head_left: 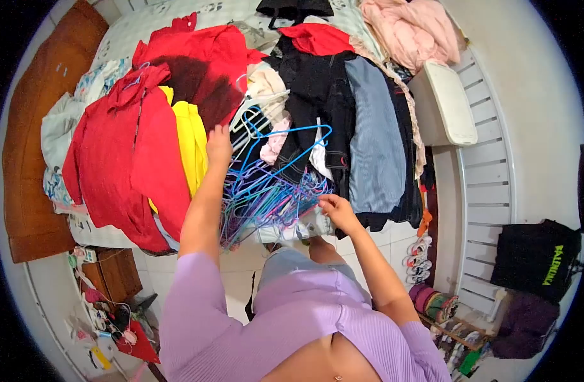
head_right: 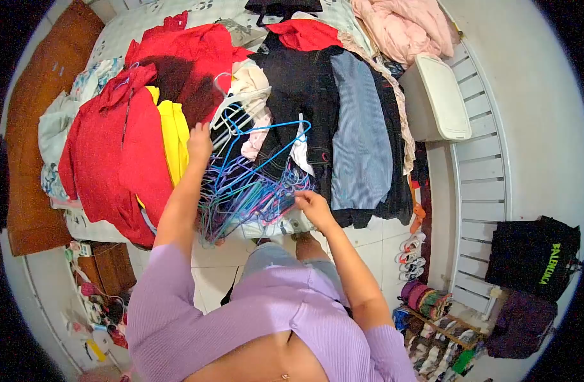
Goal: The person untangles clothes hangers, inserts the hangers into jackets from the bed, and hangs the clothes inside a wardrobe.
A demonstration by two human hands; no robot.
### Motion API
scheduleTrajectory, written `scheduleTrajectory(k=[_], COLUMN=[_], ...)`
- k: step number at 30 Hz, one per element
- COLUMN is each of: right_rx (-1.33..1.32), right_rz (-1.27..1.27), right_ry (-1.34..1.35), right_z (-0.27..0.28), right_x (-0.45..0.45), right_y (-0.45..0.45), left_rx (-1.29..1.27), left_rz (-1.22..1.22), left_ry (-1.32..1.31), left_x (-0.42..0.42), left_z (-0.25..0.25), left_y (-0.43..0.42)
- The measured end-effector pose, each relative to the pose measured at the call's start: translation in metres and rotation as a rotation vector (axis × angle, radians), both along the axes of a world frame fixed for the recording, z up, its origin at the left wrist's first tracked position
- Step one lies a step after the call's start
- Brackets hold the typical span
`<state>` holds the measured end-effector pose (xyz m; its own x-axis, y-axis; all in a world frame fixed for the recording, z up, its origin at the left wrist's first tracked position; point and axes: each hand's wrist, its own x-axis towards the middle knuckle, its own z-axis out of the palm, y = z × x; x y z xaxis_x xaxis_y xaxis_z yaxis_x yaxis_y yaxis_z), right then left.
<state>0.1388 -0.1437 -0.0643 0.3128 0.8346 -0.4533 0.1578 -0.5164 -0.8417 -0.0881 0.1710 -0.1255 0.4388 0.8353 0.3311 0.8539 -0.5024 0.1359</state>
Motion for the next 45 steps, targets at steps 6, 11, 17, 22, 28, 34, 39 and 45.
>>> scheduleTrajectory(k=[6,11,17,22,28,34,39,45], right_rx=[0.052,0.158,0.202,0.173,0.105,0.474,0.659,0.465], right_rz=[0.063,0.112,0.149,0.174,0.193,0.068,-0.447,-0.834], right_ry=[-0.065,-0.075,-0.069,-0.097,-0.040,-0.003,0.324,0.322], right_z=[0.007,0.006,0.041,0.030,0.033,0.051,0.108,0.083], right_x=[-0.005,-0.016,-0.038,-0.040,-0.049,-0.066,-0.050,0.071], right_y=[0.031,0.071,0.096,0.095,0.092,0.109,0.125,0.081], left_rx=[0.277,-0.004,-0.328,-0.252,0.205,0.082,-0.083,-0.445], left_rz=[0.003,0.014,0.182,0.089,0.261,0.002,-0.435,-0.639], left_ry=[-0.185,-0.161,0.023,-0.257,-0.529,-0.641,-0.583,-0.604], left_x=[-0.012,-0.030,-0.057,-0.048,-0.055,-0.030,0.041,0.116], left_z=[0.085,0.086,-0.002,0.028,0.098,0.154,0.117,0.131], left_y=[0.019,0.023,0.012,0.000,-0.030,-0.086,-0.179,-0.240])
